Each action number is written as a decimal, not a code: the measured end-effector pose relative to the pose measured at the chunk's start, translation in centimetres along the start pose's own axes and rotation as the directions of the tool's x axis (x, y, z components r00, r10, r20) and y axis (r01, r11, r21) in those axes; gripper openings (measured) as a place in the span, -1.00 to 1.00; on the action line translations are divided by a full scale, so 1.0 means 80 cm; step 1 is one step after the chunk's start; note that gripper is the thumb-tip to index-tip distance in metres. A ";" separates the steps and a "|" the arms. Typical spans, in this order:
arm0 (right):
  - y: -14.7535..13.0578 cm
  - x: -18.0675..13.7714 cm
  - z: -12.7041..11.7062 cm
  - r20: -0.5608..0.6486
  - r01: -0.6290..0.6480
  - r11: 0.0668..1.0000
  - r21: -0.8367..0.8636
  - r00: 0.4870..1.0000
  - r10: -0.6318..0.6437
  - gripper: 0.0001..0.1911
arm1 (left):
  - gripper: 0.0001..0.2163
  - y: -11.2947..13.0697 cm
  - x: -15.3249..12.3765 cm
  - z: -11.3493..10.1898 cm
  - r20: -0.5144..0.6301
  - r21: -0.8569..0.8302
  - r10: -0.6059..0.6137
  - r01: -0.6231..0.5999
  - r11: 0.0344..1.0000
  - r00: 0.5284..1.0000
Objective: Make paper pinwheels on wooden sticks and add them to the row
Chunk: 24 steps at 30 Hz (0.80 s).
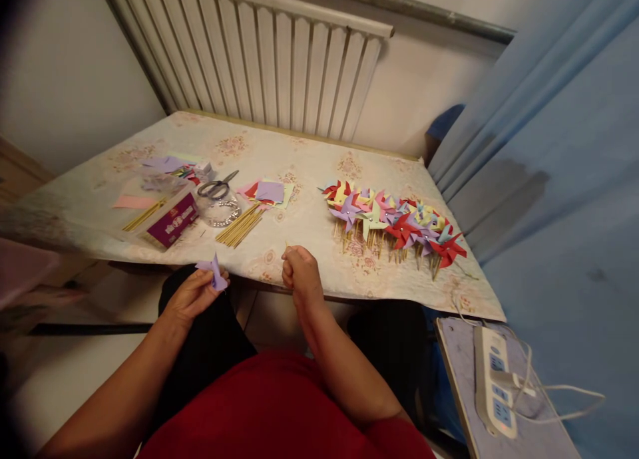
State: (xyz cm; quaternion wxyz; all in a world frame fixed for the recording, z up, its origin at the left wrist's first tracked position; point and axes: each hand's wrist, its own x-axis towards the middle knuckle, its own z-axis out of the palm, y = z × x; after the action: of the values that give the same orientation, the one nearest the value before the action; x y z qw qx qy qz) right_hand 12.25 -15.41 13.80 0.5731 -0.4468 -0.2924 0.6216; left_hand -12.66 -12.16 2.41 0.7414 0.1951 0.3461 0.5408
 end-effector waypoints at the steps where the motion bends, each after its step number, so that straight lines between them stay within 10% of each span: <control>1: 0.000 0.000 0.000 0.003 -0.011 1.000 0.006 1.000 0.011 -0.85 | -0.81 0.000 0.000 0.000 0.000 0.002 -0.001 0.001 1.000 1.000; 24: 0.008 0.007 -0.007 0.002 -0.009 1.000 0.008 1.000 0.009 -0.86 | -0.83 0.000 0.001 0.000 -0.019 -0.020 -0.014 0.013 1.000 1.000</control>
State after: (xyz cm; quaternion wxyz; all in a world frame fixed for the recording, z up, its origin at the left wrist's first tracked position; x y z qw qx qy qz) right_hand 12.53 -15.08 12.89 0.5720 -0.4450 -0.2884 0.6258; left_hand -12.63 -12.09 2.38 0.7436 0.1800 0.3493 0.5410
